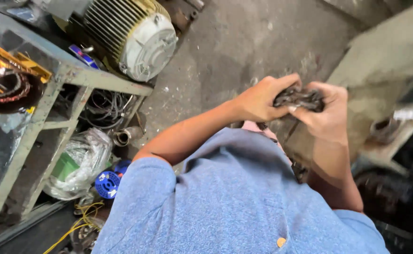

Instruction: Handling and untangling a heavy metal chain hoist while moving through a workshop filled with electric motors.

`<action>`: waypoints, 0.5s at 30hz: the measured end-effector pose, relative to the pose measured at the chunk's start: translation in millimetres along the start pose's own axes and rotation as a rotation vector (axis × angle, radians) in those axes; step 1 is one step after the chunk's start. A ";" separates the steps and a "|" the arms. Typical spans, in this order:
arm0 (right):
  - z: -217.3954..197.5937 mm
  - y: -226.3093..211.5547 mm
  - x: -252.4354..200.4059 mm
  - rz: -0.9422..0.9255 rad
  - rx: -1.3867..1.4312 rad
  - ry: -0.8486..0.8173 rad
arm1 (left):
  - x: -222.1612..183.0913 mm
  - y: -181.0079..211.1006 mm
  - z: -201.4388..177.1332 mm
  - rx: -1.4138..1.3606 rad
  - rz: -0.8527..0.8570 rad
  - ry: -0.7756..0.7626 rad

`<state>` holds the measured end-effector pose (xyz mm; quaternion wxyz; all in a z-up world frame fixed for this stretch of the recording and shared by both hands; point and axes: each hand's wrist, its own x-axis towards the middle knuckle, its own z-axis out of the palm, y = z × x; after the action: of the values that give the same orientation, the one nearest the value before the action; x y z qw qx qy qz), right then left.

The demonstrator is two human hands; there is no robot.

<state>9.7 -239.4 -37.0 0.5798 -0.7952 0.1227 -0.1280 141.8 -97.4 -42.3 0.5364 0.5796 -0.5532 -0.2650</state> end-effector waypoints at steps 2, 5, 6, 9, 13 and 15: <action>-12.0 31.4 40.9 -0.034 0.108 0.000 | 20.9 -43.1 -3.7 0.000 -0.094 0.054; -42.4 65.0 98.1 -0.048 0.199 -0.063 | 66.5 -70.3 -16.8 0.012 -0.225 0.122; -54.8 71.2 118.6 -0.041 0.194 -0.126 | 85.3 -71.0 -25.1 0.041 -0.264 0.134; -77.7 86.2 165.1 0.064 0.292 -0.148 | 129.3 -77.7 -45.7 0.119 -0.353 0.139; -99.1 105.6 226.5 0.153 0.309 -0.294 | 189.7 -74.9 -75.4 0.128 -0.381 0.148; -106.6 126.5 254.8 0.168 0.349 -0.329 | 216.3 -83.5 -88.5 0.194 -0.375 0.115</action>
<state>205.7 -459.6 -110.6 0.7292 -0.6801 0.0683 0.0325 304.8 -284.2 -31.7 0.4500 0.7356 -0.4270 -0.2721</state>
